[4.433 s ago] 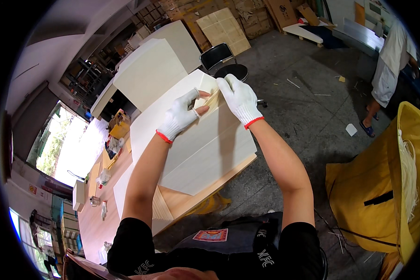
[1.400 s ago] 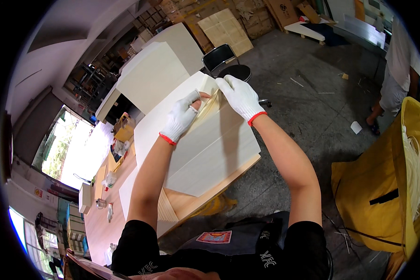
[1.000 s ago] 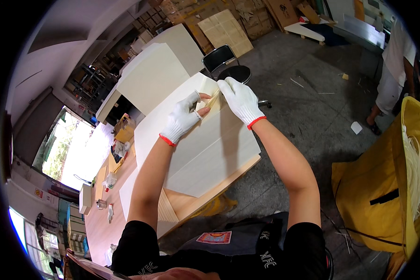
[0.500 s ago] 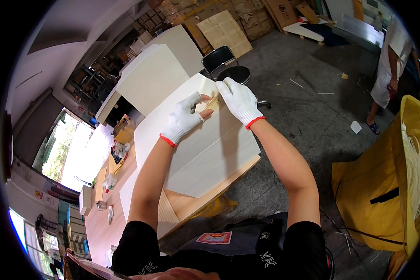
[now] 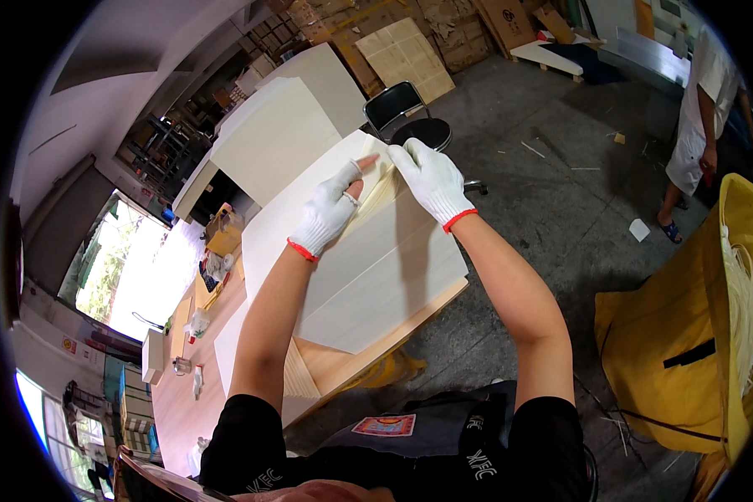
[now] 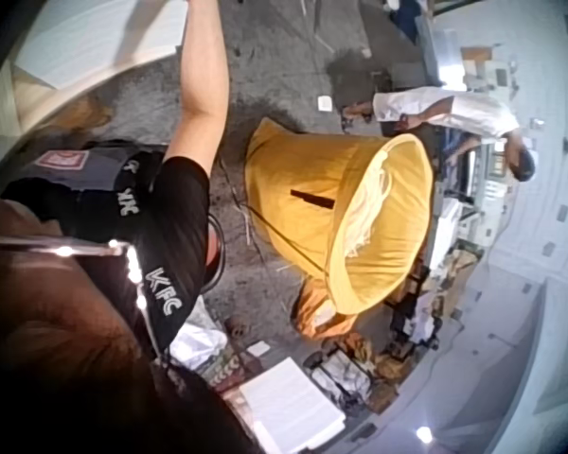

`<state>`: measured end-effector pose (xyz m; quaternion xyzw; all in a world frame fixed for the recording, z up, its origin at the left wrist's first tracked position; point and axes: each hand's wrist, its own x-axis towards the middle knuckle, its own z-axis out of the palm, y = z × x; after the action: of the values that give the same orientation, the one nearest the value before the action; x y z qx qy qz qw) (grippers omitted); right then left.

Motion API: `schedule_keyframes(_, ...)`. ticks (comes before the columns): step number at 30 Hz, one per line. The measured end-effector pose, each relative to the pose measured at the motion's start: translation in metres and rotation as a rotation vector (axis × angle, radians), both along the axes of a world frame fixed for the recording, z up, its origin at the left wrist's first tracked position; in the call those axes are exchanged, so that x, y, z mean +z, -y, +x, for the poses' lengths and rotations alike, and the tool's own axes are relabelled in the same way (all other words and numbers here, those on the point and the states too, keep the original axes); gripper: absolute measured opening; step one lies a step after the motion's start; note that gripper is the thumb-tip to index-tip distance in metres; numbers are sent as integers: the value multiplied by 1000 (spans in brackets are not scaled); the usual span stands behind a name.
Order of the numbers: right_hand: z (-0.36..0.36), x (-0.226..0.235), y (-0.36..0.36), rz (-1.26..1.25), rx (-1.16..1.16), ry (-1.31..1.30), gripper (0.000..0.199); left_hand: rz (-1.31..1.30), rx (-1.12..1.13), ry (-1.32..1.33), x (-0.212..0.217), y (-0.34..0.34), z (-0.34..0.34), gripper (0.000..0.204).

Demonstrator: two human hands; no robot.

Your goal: The person sands the edges of a white rectangular wooden board using a sanding block. They repeatedly lift the board, rotate it, and sand different edges while wearing white gloves. The board is placed on a wooden workbench in a workshop setting.

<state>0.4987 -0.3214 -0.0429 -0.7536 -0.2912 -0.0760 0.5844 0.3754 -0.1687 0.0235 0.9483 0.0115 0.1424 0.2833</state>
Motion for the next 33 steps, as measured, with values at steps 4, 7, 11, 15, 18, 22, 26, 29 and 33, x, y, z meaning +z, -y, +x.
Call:
schedule_keyframes(4,0,-2,-3,21,-10,20,53,28,-15,-6,-10,-11,6,28)
schedule_keyframes(7,-1,-4,-5,35,-18,34,53,13,23,-57,-9,-6,4,29)
schedule_keyframes(11,0,-3,-1,34,-20,-2,53,20,51,-105,0,1,3,29)
schedule_keyframes(15,-6,6,3,-20,19,-77,53,-38,18,10,-1,1,-1,28)
schedule_keyframes(18,-3,2,1,-6,3,-37,51,7,-39,42,-5,-5,3,28)
schedule_keyframes(22,-2,-3,-2,3,-24,-2,49,15,44,-96,1,3,-1,28)
schedule_keyframes(26,1,-7,-3,-4,-32,7,49,7,68,-132,5,8,0,32)
schedule_keyframes(29,-2,-5,-3,17,-25,-6,49,24,42,-83,0,1,2,33)
schedule_keyframes(33,0,3,5,-5,4,-28,52,283,-99,31,-4,-1,1,49)
